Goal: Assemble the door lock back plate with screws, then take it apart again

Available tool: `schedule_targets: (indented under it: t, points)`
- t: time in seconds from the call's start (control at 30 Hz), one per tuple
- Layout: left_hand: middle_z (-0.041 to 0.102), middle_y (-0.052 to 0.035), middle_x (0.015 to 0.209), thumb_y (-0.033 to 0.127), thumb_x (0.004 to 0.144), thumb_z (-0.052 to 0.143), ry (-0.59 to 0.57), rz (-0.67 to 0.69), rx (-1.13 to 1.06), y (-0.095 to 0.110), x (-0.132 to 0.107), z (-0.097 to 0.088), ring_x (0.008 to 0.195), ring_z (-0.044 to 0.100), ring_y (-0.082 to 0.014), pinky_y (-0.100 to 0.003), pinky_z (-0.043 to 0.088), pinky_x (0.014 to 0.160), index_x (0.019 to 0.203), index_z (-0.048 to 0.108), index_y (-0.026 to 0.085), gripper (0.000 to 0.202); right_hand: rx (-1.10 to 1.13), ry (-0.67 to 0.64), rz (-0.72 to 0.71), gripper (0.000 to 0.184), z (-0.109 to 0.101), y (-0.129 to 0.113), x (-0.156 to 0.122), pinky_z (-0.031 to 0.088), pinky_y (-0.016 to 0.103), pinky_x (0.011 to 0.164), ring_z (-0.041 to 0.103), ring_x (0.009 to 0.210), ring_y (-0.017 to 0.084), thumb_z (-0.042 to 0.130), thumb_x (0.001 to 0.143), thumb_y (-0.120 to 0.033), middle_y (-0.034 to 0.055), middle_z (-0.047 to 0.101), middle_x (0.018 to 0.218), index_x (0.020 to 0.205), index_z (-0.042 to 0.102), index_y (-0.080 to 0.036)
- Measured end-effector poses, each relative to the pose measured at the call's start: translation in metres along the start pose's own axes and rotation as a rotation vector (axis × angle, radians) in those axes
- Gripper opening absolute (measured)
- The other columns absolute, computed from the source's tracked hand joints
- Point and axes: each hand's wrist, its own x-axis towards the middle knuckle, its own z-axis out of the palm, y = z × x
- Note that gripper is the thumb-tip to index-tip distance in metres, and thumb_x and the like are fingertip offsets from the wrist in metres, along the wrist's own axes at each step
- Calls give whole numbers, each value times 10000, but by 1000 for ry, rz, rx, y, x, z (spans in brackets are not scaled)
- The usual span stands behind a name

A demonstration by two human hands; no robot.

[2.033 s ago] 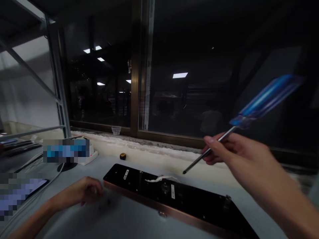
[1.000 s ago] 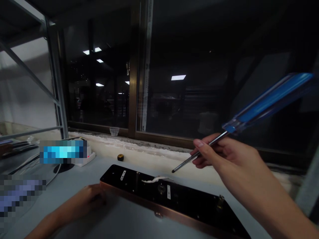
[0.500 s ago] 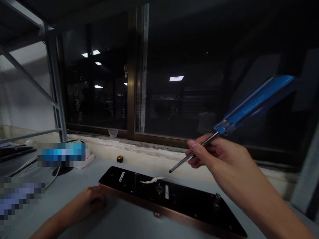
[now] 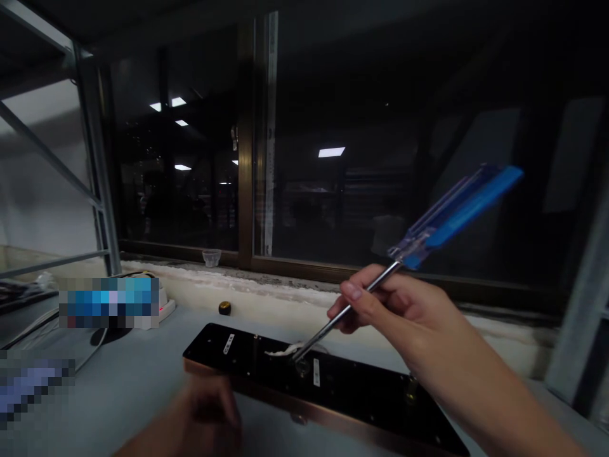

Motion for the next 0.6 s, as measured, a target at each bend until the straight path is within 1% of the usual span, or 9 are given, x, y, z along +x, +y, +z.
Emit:
schedule_targets:
  t: [0.03,0.07,0.1,0.13,0.2,0.3,0.4,0.5,0.6]
  points:
    - [557,33,506,194,529,665,-55,43,-172,1,7,14,469,494,-88,-218,376,498,564,500,153,173,19,-51,-8,370,1,0,-1,514,277,612,595,660,186,576,706,-571,50,616,741,705,608,-202]
    - [571,25,504,209,531,679,-111,67,-332,3,14,26,458,506,-93,-226,387,495,576,500,154,192,32,-103,-9,357,2,-1,-2,516,274,608,596,647,181,568,722,-560,45,613,727,713,611,-205]
    - [573,25,497,204,527,703,-139,78,-466,4,20,35,462,520,-96,-225,394,497,582,512,149,206,35,-156,-5,349,3,-2,-4,518,268,603,597,636,176,563,732,-551,41,610,714,718,614,-206]
    - [588,17,505,214,533,723,-159,89,-580,4,24,43,469,531,-96,-221,398,496,590,526,146,217,27,-201,4,340,5,-3,-5,518,259,603,599,636,172,554,746,-541,38,609,707,722,619,-207]
    - [618,2,529,232,558,754,-173,77,-728,3,29,50,487,552,-94,-213,406,505,633,571,139,218,6,-269,30,326,9,-5,-7,516,239,610,602,650,163,542,769,-519,30,605,701,723,625,-207]
    - [654,-11,573,267,594,770,-149,42,-807,-8,27,46,500,571,-85,-194,402,513,712,634,148,215,9,-332,54,320,17,-6,-9,514,223,615,595,676,155,532,784,-504,22,599,724,724,629,-205]
    - [659,-12,588,298,597,771,-123,16,-819,-21,23,38,512,578,-85,-191,399,529,714,657,155,217,46,-384,81,309,24,-4,-11,509,203,607,591,678,144,533,785,-507,13,602,727,739,620,-214]
    - [652,-11,603,311,601,766,-116,-12,-790,-29,23,35,558,595,-110,-221,417,582,723,657,149,231,65,-408,111,296,27,-1,-12,499,187,630,592,703,138,526,792,-509,4,606,738,764,616,-229]
    - [648,-12,626,314,595,768,-118,-27,-775,-31,24,35,592,604,-133,-253,427,617,719,648,144,241,49,-422,118,311,26,2,-14,489,180,644,589,727,139,512,797,-520,3,601,774,770,629,-232]
